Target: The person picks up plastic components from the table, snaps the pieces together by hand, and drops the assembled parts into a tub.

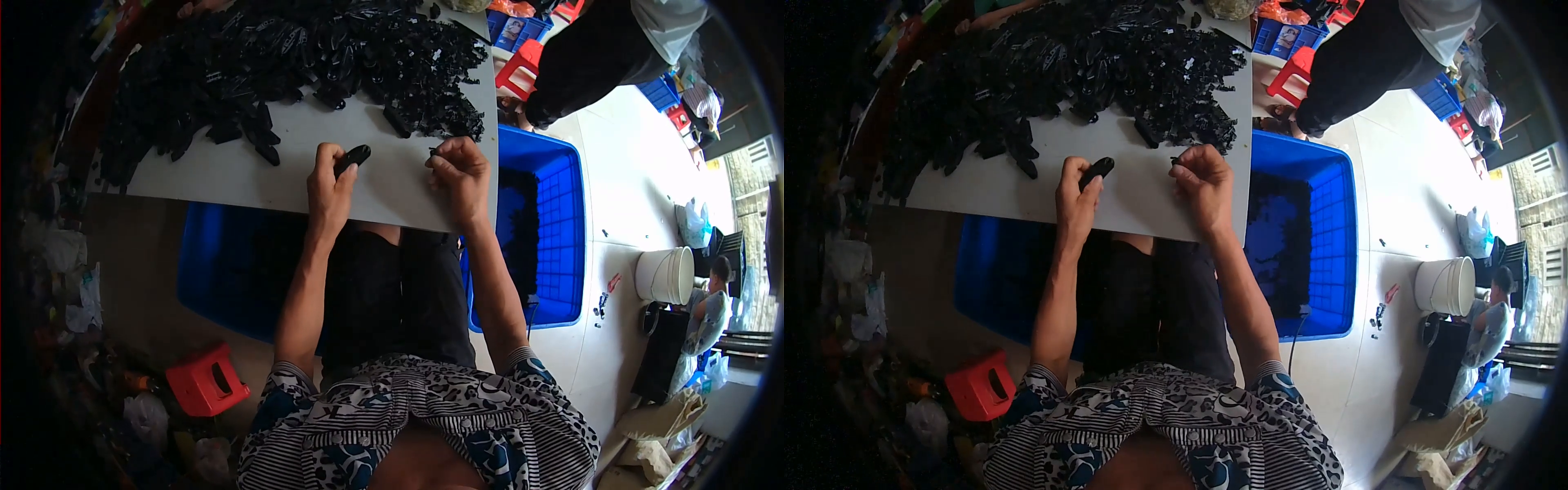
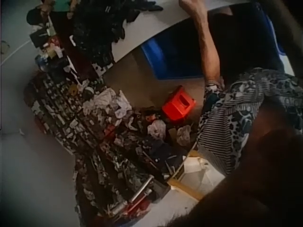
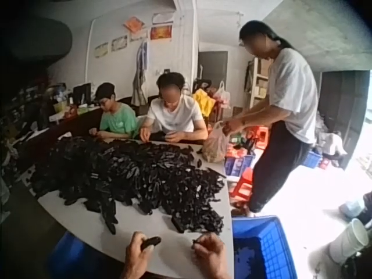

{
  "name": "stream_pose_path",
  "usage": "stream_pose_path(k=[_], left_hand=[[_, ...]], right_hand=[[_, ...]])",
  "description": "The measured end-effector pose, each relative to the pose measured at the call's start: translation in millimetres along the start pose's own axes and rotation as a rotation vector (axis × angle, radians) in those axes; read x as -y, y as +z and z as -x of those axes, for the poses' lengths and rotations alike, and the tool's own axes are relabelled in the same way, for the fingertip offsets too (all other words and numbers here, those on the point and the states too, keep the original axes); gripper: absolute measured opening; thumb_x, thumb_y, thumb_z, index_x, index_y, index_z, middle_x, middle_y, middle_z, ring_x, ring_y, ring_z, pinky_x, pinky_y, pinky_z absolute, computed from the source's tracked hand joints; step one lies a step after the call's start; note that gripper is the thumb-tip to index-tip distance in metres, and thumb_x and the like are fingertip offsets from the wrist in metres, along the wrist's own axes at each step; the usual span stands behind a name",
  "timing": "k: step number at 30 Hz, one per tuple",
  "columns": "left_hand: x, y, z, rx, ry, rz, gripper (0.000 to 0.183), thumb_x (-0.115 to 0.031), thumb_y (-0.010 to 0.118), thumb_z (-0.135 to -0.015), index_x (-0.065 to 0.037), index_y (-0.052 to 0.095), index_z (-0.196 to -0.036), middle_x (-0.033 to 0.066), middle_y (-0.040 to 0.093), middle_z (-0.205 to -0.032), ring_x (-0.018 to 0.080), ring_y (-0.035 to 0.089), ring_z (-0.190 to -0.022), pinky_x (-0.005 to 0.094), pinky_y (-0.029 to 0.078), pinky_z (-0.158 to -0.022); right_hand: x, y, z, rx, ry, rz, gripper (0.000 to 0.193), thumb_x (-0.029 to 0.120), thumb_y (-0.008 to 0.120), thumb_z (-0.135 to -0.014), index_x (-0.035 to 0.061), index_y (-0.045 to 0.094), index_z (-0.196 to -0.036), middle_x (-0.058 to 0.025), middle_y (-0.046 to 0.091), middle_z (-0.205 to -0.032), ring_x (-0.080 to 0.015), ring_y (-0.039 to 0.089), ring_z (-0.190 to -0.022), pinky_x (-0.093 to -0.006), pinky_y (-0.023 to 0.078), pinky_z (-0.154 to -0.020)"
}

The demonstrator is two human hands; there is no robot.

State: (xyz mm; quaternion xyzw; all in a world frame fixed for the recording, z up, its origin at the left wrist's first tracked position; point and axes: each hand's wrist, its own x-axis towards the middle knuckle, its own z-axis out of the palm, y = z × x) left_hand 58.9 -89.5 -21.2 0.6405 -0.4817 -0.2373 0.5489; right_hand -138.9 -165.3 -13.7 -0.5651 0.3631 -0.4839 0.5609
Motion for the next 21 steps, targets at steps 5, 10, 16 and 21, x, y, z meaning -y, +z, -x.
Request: stream_pose_path(k=[5, 10, 16, 21], left_hand=[[-21, -1, 21, 0.143, -0.202, 0.350, 0.019, -0.021, 0.052, -0.095, -0.004, 0.052, -0.103, 0.0001, 0.052, -0.077, 0.0042, 0.044, -0.062, 0.0195, 0.038, -0.056], [-25, 9, 30, 0.157, -0.191, 0.485, 0.018, -0.019, 0.054, -0.094, -0.003, 0.057, -0.101, -0.0005, 0.054, -0.077, 0.0041, 0.046, -0.063, 0.0189, 0.039, -0.058], [-40, 14, 37, 0.132, -0.155, 0.550, 0.014, -0.001, 0.062, -0.085, -0.001, 0.057, -0.098, 0.0008, 0.055, -0.082, 0.0066, 0.050, -0.072, 0.0196, 0.044, -0.069], [-47, 10, 46, 0.166, -0.137, 0.587, 0.018, 0.005, 0.063, -0.082, 0.000, 0.057, -0.098, 0.0011, 0.056, -0.085, 0.0067, 0.052, -0.077, 0.0196, 0.044, -0.073]], right_hand=[[-1, -8, 12, 0.281, 0.308, -0.865, 0.021, 0.007, 0.062, -0.089, 0.0053, 0.058, -0.110, -0.0113, 0.063, -0.083, -0.0079, 0.056, -0.058, -0.0167, 0.043, -0.044], [-11, -8, 15, 0.324, 0.395, -1.048, 0.023, 0.009, 0.061, -0.090, 0.0051, 0.057, -0.113, -0.0125, 0.062, -0.088, -0.0076, 0.055, -0.059, -0.0155, 0.042, -0.043], [-14, -10, 20, 0.390, 0.413, -1.143, 0.029, 0.007, 0.060, -0.090, 0.0032, 0.053, -0.118, -0.0139, 0.063, -0.092, -0.0094, 0.057, -0.062, -0.0164, 0.043, -0.044], [-6, -7, 31, 0.382, 0.336, -1.156, 0.038, 0.003, 0.056, -0.091, 0.0011, 0.046, -0.127, -0.0169, 0.061, -0.094, -0.0136, 0.059, -0.062, -0.0189, 0.048, -0.045]])
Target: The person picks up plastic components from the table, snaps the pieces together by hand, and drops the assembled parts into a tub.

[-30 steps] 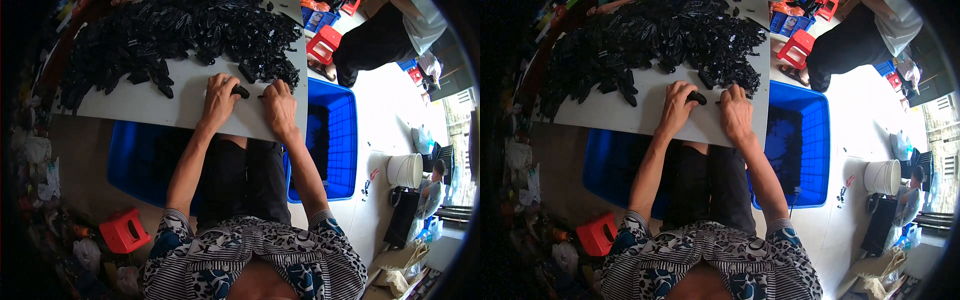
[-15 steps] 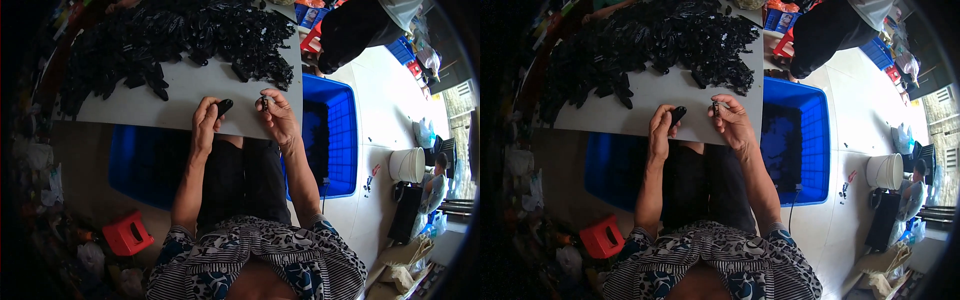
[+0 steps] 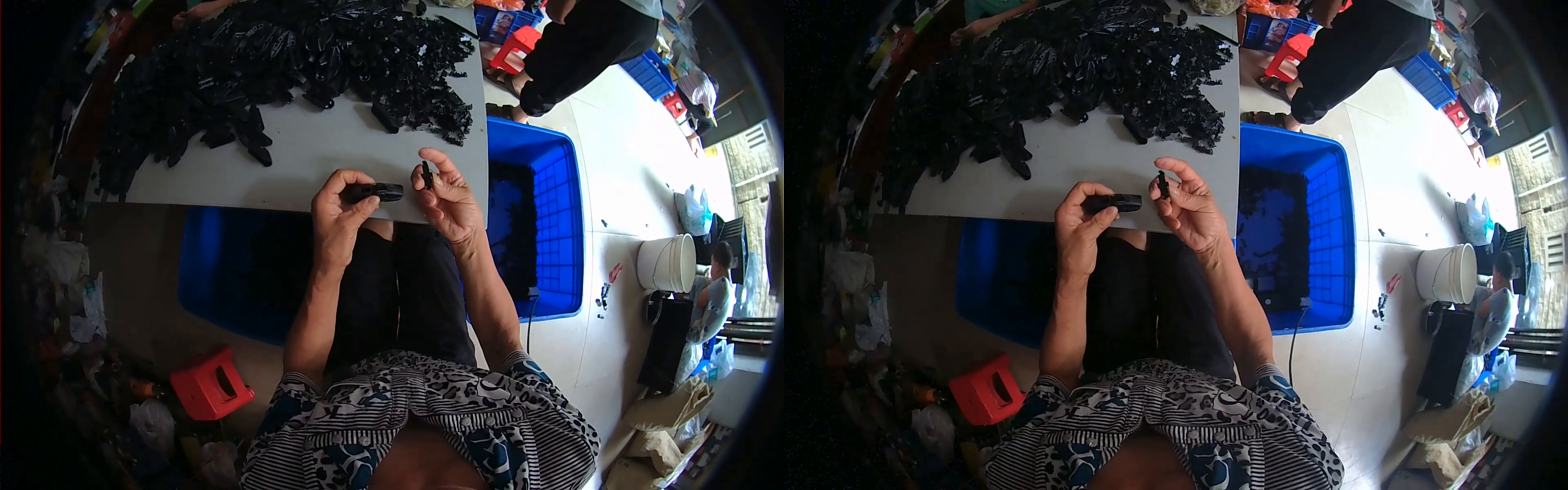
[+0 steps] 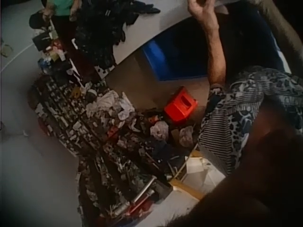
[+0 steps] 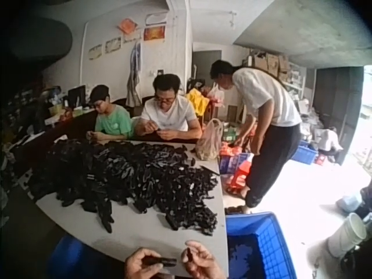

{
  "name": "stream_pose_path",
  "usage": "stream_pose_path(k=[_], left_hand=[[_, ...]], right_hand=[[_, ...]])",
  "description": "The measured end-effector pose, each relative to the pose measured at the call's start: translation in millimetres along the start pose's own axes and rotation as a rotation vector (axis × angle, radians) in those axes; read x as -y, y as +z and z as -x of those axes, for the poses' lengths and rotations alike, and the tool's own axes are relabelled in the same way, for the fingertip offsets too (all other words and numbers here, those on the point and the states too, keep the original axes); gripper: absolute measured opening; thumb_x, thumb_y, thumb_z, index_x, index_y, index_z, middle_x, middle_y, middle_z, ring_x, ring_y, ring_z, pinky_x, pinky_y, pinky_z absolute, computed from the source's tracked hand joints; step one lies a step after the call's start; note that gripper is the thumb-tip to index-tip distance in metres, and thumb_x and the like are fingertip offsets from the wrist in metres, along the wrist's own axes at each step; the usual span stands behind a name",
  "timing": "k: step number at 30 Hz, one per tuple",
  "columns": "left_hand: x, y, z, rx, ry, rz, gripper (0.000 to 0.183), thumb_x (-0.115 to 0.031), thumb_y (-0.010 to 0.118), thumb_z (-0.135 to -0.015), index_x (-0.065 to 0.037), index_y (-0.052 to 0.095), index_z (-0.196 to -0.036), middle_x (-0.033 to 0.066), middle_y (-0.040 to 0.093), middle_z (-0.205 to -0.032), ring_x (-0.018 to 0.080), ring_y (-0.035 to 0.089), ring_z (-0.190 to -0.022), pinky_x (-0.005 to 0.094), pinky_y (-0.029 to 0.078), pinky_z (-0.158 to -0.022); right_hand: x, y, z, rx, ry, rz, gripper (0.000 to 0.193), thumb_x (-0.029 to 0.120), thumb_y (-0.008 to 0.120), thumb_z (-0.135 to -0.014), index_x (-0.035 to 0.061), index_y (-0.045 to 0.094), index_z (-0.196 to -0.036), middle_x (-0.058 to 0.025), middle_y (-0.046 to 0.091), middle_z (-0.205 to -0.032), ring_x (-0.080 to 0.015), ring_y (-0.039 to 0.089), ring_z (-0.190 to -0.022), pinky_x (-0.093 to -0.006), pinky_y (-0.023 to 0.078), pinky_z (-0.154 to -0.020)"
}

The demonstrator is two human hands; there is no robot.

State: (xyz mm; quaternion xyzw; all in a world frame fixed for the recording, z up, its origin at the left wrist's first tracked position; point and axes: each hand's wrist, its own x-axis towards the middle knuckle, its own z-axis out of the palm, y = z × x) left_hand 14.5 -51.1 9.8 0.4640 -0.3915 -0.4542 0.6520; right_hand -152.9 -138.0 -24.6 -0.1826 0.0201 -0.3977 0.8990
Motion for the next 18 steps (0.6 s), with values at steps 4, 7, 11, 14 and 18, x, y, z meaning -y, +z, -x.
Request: stream_pose_path(k=[4, 7, 11, 14, 18], left_hand=[[-2, 0, 5, 0.022, -0.004, 0.000, 0.019, 0.006, 0.064, -0.081, 0.000, 0.057, -0.097, 0.0008, 0.056, -0.086, 0.0062, 0.051, -0.078, 0.0191, 0.044, -0.074], [-7, 3, 9, 0.003, -0.020, -0.016, 0.018, 0.006, 0.064, -0.081, -0.001, 0.058, -0.096, 0.0008, 0.056, -0.085, 0.0061, 0.051, -0.078, 0.0190, 0.043, -0.074], [-7, 3, 10, 0.011, -0.020, -0.012, 0.018, 0.007, 0.064, -0.080, -0.001, 0.058, -0.095, 0.0001, 0.055, -0.086, 0.0060, 0.051, -0.078, 0.0190, 0.043, -0.074], [-7, 3, 11, -0.009, -0.015, -0.062, 0.018, 0.008, 0.064, -0.080, -0.001, 0.058, -0.095, -0.0007, 0.055, -0.087, 0.0057, 0.050, -0.078, 0.0190, 0.043, -0.073], [-7, 1, 14, -0.019, 0.013, -0.095, 0.018, 0.007, 0.064, -0.080, -0.001, 0.058, -0.095, -0.0013, 0.054, -0.086, 0.0053, 0.050, -0.078, 0.0189, 0.042, -0.072]], right_hand=[[-2, -7, 5, 0.077, -0.001, -0.053, 0.039, 0.003, 0.056, -0.091, 0.0003, 0.045, -0.128, -0.0177, 0.059, -0.094, -0.0146, 0.059, -0.064, -0.0193, 0.048, -0.044], [-5, -8, 8, 0.135, 0.023, -0.133, 0.040, 0.003, 0.056, -0.090, -0.0002, 0.044, -0.128, -0.0172, 0.057, -0.092, -0.0145, 0.058, -0.063, -0.0193, 0.048, -0.043], [-8, -7, 9, 0.176, 0.070, -0.235, 0.039, 0.003, 0.057, -0.090, -0.0017, 0.045, -0.126, -0.0165, 0.054, -0.091, -0.0132, 0.054, -0.058, -0.0194, 0.048, -0.042], [-10, -7, 11, 0.184, 0.080, -0.265, 0.038, 0.003, 0.057, -0.090, -0.0028, 0.045, -0.125, -0.0166, 0.054, -0.092, -0.0129, 0.054, -0.056, -0.0198, 0.049, -0.043], [-8, 2, 15, 0.056, 0.008, -0.020, 0.032, 0.003, 0.058, -0.089, -0.0034, 0.048, -0.119, -0.0159, 0.059, -0.086, -0.0136, 0.059, -0.056, -0.0210, 0.051, -0.045]])
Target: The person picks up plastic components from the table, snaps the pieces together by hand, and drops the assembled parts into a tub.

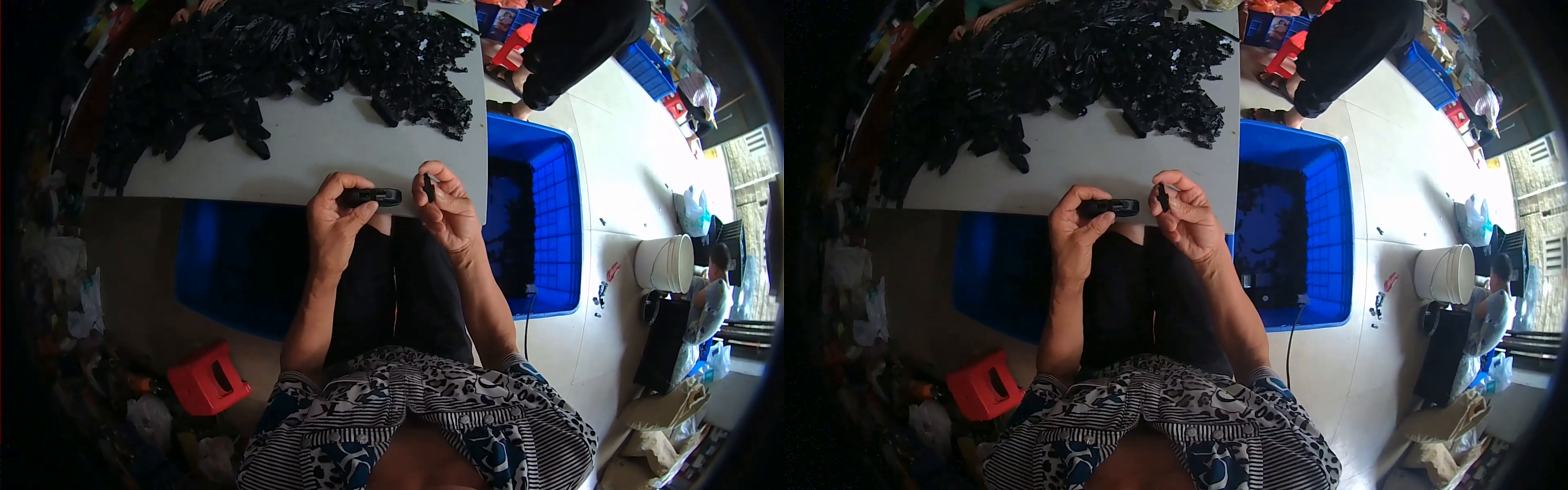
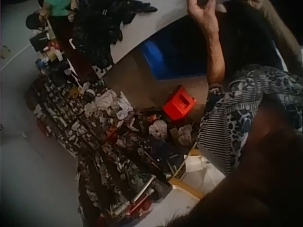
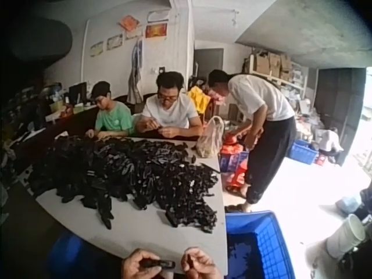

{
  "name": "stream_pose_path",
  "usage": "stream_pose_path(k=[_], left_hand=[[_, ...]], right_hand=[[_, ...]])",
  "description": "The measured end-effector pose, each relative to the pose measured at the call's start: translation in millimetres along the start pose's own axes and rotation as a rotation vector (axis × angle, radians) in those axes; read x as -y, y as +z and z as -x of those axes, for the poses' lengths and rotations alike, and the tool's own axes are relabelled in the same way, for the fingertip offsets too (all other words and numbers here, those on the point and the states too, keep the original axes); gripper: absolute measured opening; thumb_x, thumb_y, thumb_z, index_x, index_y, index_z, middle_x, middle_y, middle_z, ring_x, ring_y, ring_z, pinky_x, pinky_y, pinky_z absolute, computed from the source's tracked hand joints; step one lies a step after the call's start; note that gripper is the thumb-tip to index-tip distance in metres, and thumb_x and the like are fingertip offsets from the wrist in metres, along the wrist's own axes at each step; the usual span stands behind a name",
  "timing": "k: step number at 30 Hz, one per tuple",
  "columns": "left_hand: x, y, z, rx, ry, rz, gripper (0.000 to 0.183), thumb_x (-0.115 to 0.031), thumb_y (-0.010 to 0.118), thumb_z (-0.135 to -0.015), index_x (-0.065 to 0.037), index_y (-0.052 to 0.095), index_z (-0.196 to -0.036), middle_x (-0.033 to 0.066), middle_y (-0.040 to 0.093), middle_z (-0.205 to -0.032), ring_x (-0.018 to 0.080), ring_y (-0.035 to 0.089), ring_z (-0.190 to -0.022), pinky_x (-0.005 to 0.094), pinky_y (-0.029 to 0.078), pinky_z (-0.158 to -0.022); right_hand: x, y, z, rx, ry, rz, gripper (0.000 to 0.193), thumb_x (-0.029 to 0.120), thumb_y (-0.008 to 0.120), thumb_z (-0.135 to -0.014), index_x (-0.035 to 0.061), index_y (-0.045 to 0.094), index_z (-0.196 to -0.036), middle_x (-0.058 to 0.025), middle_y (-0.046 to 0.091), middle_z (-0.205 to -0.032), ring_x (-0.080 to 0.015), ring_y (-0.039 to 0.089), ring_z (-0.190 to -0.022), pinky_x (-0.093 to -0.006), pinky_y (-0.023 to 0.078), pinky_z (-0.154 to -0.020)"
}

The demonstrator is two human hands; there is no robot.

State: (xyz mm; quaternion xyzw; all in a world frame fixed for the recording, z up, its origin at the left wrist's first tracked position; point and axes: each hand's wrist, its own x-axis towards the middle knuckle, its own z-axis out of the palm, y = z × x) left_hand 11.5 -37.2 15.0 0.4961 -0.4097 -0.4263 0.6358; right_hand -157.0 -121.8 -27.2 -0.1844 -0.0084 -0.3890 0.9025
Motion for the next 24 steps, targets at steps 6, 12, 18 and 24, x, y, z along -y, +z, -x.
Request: stream_pose_path(k=[6, 12, 18, 24], left_hand=[[-5, 3, 6, -0.001, -0.020, 0.016, 0.019, 0.010, 0.062, -0.080, 0.000, 0.058, -0.096, 0.0004, 0.056, -0.084, 0.0063, 0.055, -0.073, 0.0188, 0.046, -0.069], [-3, 3, 8, 0.004, -0.039, 0.005, 0.020, 0.013, 0.059, -0.081, 0.001, 0.058, -0.097, 0.0034, 0.059, -0.084, 0.0083, 0.060, -0.073, 0.0206, 0.051, -0.068], [-5, 2, 8, 0.030, -0.075, -0.019, 0.021, 0.013, 0.057, -0.081, 0.003, 0.058, -0.099, 0.0065, 0.062, -0.087, 0.0122, 0.065, -0.074, 0.0229, 0.054, -0.067], [-15, -1, 11, 0.054, -0.099, -0.017, 0.019, 0.012, 0.056, -0.083, 0.005, 0.057, -0.101, 0.0086, 0.062, -0.088, 0.0149, 0.067, -0.078, 0.0263, 0.058, -0.070]], right_hand=[[3, 22, 6, -0.208, -0.221, 0.606, 0.018, 0.008, 0.068, -0.084, -0.0022, 0.058, -0.095, -0.0160, 0.063, -0.083, -0.0141, 0.060, -0.054, -0.0207, 0.049, -0.044], [-13, 45, 6, -0.325, -0.368, 0.774, 0.014, -0.003, 0.073, -0.076, -0.0017, 0.063, -0.085, -0.0064, 0.061, -0.077, -0.0111, 0.060, -0.062, -0.0211, 0.050, -0.055], [-32, 46, 0, -0.271, -0.475, 1.105, 0.017, -0.008, 0.073, -0.070, -0.0006, 0.065, -0.083, -0.0056, 0.061, -0.084, -0.0119, 0.059, -0.074, -0.0243, 0.048, -0.067], [-37, 43, 0, -0.255, -0.544, 1.355, 0.018, -0.011, 0.071, -0.066, -0.0010, 0.064, -0.079, -0.0057, 0.059, -0.082, -0.0137, 0.059, -0.075, -0.0243, 0.049, -0.067]])
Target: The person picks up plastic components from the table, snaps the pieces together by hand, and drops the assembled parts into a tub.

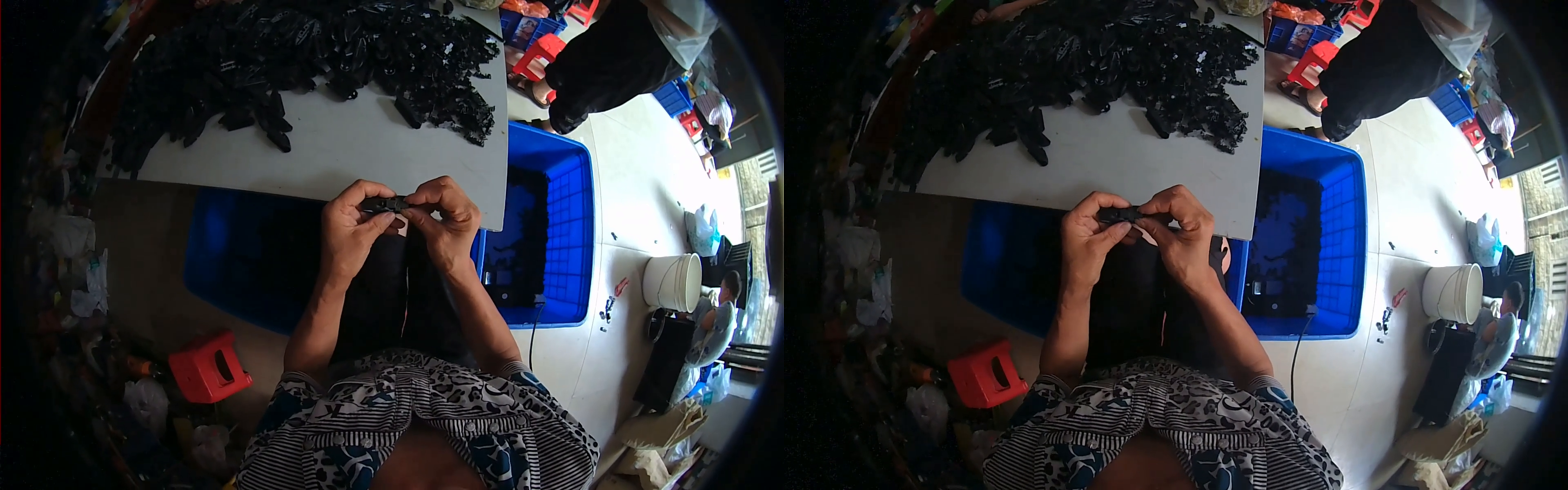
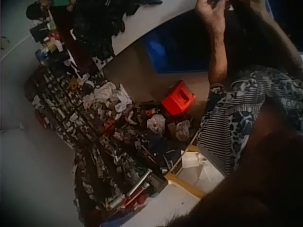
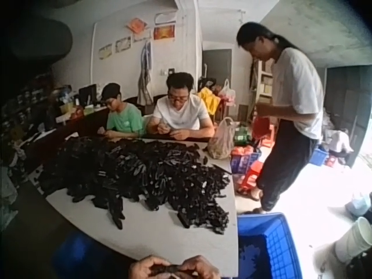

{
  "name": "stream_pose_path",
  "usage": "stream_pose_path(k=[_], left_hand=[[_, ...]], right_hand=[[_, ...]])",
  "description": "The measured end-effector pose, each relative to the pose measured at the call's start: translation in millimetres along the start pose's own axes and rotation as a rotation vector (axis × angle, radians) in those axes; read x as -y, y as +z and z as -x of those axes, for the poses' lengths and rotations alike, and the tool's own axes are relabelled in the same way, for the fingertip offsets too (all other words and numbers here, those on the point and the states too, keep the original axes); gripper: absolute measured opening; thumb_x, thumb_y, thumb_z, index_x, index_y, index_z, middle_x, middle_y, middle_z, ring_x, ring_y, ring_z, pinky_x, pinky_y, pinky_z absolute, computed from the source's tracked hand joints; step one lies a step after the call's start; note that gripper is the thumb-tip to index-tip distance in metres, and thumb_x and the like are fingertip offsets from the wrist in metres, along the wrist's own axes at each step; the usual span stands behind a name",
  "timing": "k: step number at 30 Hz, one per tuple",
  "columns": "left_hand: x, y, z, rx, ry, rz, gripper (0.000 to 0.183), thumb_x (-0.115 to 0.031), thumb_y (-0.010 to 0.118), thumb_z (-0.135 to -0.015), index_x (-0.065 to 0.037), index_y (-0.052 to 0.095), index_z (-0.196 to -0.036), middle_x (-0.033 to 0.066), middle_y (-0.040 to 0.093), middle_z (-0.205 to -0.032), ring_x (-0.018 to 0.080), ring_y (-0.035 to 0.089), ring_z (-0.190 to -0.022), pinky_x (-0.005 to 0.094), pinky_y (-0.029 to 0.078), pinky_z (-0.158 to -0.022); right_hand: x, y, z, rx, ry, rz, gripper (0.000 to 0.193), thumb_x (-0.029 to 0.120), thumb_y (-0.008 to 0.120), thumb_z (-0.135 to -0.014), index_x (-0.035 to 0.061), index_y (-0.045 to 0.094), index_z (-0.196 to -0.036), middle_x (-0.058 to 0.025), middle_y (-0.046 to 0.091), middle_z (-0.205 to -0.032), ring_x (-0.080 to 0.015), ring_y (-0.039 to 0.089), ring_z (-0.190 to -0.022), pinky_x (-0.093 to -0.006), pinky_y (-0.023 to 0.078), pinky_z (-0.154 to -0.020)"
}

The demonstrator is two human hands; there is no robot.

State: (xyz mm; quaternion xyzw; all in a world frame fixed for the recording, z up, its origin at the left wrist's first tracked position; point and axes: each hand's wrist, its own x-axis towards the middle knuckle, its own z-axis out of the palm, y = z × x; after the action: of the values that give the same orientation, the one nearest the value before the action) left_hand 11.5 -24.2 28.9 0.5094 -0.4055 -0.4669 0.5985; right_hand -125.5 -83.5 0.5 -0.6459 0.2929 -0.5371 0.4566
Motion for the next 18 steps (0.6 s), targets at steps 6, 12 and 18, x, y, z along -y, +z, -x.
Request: stream_pose_path(k=[6, 12, 18], left_hand=[[-1, -3, 3, 0.017, -0.011, 0.051, 0.018, 0.007, 0.058, -0.084, 0.004, 0.057, -0.101, 0.0090, 0.062, -0.086, 0.0161, 0.067, -0.077, 0.0268, 0.058, -0.070], [6, -12, 3, -0.050, -0.021, 0.016, 0.011, -0.001, 0.060, -0.084, 0.004, 0.060, -0.094, 0.0081, 0.062, -0.076, 0.0133, 0.065, -0.067, 0.0226, 0.052, -0.059], [3, -10, 14, -0.105, 0.087, -0.117, 0.007, 0.000, 0.059, -0.083, 0.003, 0.061, -0.089, 0.0075, 0.063, -0.076, 0.0122, 0.063, -0.064, 0.0227, 0.052, -0.056]], right_hand=[[-1, 0, 0, 0.042, 0.056, 0.011, 0.019, -0.013, 0.069, -0.066, 0.0006, 0.064, -0.078, -0.0040, 0.056, -0.084, -0.0130, 0.058, -0.079, -0.0245, 0.049, -0.066], [5, 4, 3, 0.177, 0.085, -0.055, 0.013, -0.004, 0.071, -0.074, 0.0009, 0.064, -0.084, -0.0043, 0.055, -0.084, -0.0124, 0.057, -0.079, -0.0241, 0.046, -0.059], [10, 3, -1, 0.350, 0.217, 0.060, 0.020, 0.013, 0.066, -0.086, -0.0025, 0.061, -0.097, -0.0075, 0.058, -0.084, -0.0117, 0.057, -0.069, -0.0248, 0.046, -0.056]])
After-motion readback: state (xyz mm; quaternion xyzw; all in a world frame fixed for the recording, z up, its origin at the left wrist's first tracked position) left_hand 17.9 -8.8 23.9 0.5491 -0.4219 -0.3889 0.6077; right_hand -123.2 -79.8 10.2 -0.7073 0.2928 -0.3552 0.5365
